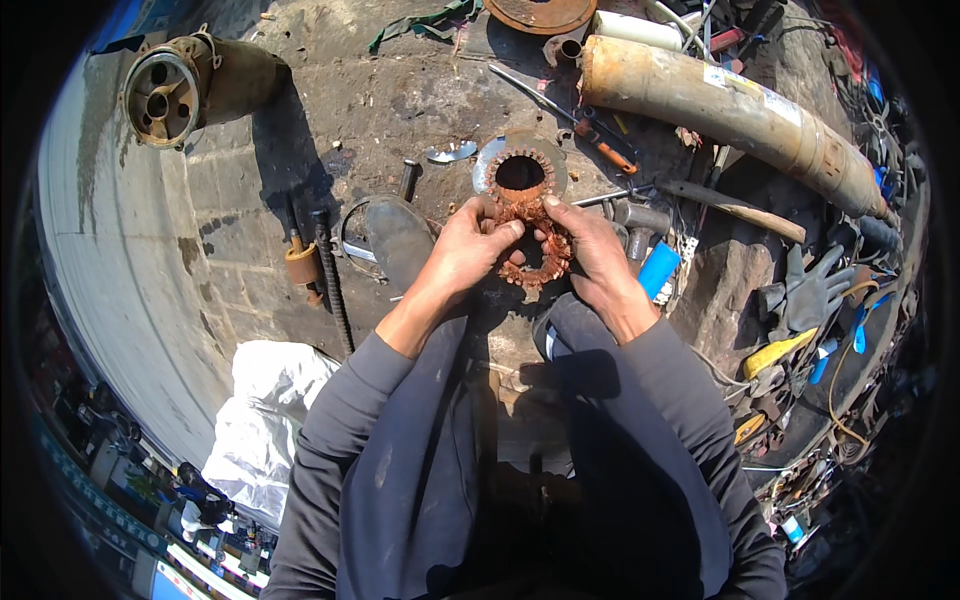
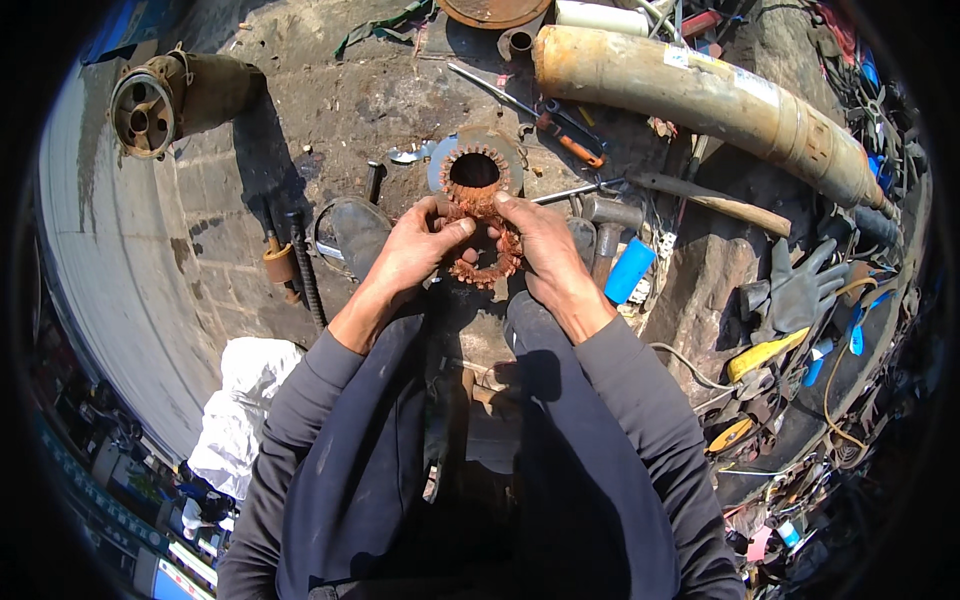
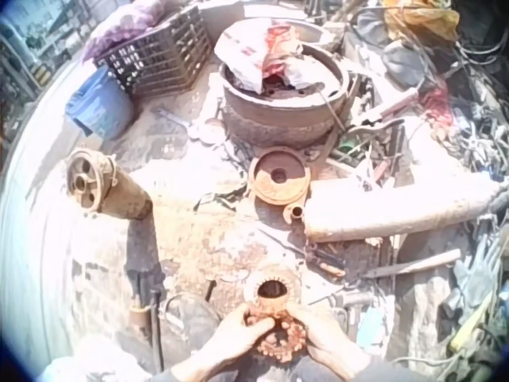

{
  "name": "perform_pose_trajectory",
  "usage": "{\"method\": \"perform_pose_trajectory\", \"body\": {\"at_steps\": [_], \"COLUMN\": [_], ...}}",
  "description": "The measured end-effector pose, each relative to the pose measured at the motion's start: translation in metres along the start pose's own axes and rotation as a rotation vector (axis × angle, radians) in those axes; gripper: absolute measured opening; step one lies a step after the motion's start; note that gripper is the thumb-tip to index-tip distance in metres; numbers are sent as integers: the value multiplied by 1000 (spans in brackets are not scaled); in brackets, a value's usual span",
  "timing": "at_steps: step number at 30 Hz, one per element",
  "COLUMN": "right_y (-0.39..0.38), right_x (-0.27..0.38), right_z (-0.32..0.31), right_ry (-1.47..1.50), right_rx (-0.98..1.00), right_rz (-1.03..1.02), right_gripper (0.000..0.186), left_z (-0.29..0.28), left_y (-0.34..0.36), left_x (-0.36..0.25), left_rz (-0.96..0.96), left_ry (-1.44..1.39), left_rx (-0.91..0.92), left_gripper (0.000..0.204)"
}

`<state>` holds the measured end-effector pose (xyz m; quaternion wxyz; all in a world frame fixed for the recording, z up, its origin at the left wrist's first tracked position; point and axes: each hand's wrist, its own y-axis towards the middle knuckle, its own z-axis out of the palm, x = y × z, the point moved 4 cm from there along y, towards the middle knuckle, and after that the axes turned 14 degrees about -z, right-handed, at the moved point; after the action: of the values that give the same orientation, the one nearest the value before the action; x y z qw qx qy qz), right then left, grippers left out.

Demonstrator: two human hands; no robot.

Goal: The person uses a hammer and a metal rod to repeatedly strike a rusty circular metal part, likely to remove rust or reshape it. The person then picks up a second rusty metal part and places it on the ground.

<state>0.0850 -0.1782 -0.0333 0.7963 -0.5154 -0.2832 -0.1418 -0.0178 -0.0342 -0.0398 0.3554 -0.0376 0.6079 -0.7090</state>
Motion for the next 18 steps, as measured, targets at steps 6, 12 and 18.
{"method": "perform_pose_trajectory", "body": {"at_steps": [6,12,18], "right_y": [-13,5,2], "right_x": [-18,11,2], "right_z": [-8,-8,-7], "right_ry": [-296,-182,-318], "right_rx": [28,74,36], "right_rz": [48,18,-61], "right_gripper": [27,28,29], "left_z": [1,8,8], "left_y": [5,-9,-9], "left_x": [33,-1,-5], "left_rz": [-36,2,28], "left_ry": [352,207,279], "left_rx": [-80,-27,-78], "left_gripper": [33,33,29]}}
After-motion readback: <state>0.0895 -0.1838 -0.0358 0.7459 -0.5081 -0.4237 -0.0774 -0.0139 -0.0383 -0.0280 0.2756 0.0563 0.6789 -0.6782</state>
